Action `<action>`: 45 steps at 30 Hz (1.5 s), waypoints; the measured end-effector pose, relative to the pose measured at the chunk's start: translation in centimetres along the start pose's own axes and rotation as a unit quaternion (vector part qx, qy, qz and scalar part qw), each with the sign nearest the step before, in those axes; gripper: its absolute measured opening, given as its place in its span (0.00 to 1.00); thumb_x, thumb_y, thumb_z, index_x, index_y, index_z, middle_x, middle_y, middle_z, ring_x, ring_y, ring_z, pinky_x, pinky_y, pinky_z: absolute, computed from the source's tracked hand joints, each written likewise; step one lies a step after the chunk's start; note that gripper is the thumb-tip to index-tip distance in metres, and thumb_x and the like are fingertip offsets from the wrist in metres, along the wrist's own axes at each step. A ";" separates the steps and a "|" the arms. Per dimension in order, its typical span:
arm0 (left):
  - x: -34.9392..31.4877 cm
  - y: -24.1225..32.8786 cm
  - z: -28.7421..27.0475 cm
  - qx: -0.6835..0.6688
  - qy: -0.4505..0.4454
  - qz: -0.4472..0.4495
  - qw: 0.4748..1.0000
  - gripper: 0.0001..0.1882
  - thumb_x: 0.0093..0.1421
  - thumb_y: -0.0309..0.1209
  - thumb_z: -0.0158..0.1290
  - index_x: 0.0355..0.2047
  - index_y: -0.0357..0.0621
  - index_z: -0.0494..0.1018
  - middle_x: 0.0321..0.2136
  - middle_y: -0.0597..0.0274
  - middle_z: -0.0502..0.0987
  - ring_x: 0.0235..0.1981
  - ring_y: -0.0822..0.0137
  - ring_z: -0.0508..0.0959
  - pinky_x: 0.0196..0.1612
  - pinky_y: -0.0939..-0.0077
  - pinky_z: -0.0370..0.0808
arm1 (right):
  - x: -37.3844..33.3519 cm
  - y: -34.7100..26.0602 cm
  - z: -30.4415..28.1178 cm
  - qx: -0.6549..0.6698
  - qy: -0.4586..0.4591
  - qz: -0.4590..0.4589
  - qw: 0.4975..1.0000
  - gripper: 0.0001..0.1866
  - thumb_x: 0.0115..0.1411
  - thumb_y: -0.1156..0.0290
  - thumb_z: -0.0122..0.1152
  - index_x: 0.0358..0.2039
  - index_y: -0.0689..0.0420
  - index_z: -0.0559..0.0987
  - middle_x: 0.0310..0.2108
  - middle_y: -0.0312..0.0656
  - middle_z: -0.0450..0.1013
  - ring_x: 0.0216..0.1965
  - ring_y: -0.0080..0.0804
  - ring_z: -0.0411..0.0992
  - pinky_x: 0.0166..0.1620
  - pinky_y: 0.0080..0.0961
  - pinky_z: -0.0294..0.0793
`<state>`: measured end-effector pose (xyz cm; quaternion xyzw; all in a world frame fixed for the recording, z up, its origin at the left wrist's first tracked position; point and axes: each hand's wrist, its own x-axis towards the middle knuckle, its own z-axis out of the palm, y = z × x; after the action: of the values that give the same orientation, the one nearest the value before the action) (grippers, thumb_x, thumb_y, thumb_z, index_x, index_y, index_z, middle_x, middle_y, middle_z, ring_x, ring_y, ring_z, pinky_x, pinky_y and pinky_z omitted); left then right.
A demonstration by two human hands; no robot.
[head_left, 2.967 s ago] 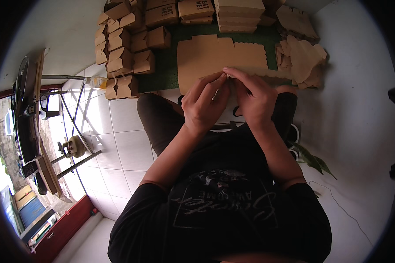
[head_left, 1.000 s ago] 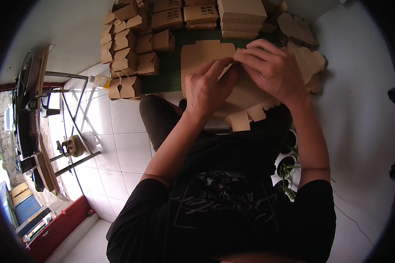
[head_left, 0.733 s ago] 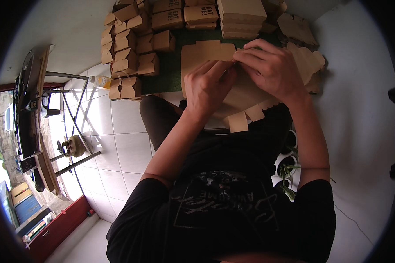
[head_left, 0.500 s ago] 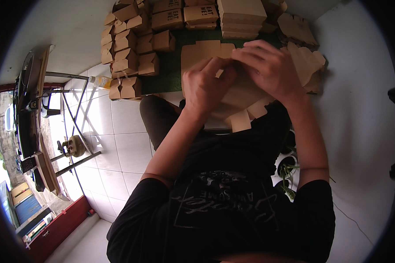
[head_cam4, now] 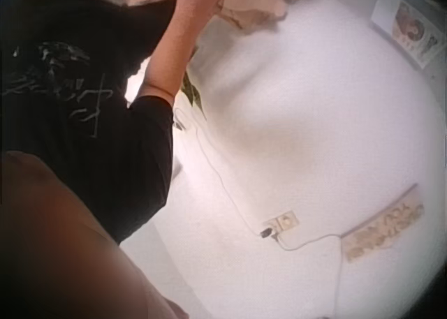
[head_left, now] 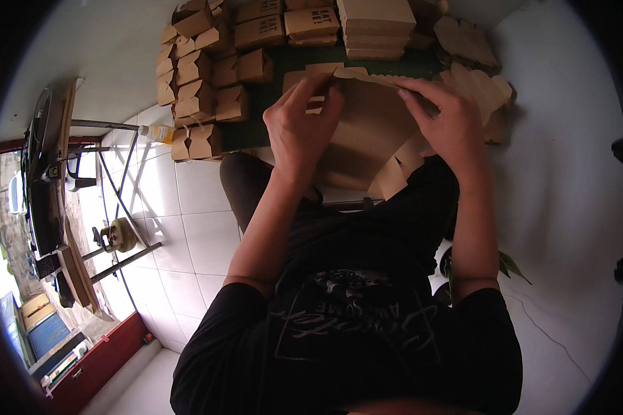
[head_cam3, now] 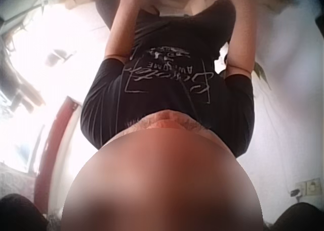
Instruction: The person assembles flat cardboard box blanks into finished boxes by folding and interlocking the tabs. They handle each blank one at a time, fold the sides, and press the tabs into place to form the box shape.
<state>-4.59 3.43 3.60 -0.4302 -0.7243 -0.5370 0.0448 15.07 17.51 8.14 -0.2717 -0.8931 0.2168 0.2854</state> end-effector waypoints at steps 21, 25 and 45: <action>0.0 -2.7 -0.6 0.041 0.086 -0.024 0.995 0.07 0.61 0.24 0.71 0.40 0.39 0.91 0.29 0.58 0.90 0.32 0.69 0.92 0.38 0.76 0.85 | -3.3 5.4 1.8 0.334 0.059 0.177 0.924 0.29 0.74 0.66 0.74 0.72 0.55 0.79 0.66 0.43 0.77 0.60 0.31 0.79 0.64 0.36 0.81; -0.1 -2.9 -0.3 0.045 0.091 -0.017 0.995 0.04 0.61 0.23 0.70 0.37 0.38 0.89 0.28 0.57 0.89 0.31 0.66 0.92 0.36 0.74 0.84 | -3.4 7.1 3.2 0.375 0.073 0.199 0.902 0.28 0.74 0.66 0.75 0.72 0.55 0.79 0.65 0.44 0.76 0.61 0.31 0.79 0.64 0.35 0.81; -1.1 -4.7 0.7 0.063 0.095 -0.041 0.993 0.18 0.63 0.25 0.67 0.53 0.39 0.77 0.43 0.55 0.82 0.45 0.60 0.84 0.49 0.62 0.82 | -3.7 4.6 8.3 0.261 0.172 0.108 0.944 0.09 0.74 0.72 0.76 0.48 0.65 0.88 0.39 0.32 0.84 0.39 0.14 0.80 0.43 0.17 0.80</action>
<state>-6.78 3.13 -0.69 -0.3432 -0.7663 -0.5301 0.1182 14.09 16.86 -1.97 -0.3155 -0.7083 0.4214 0.4703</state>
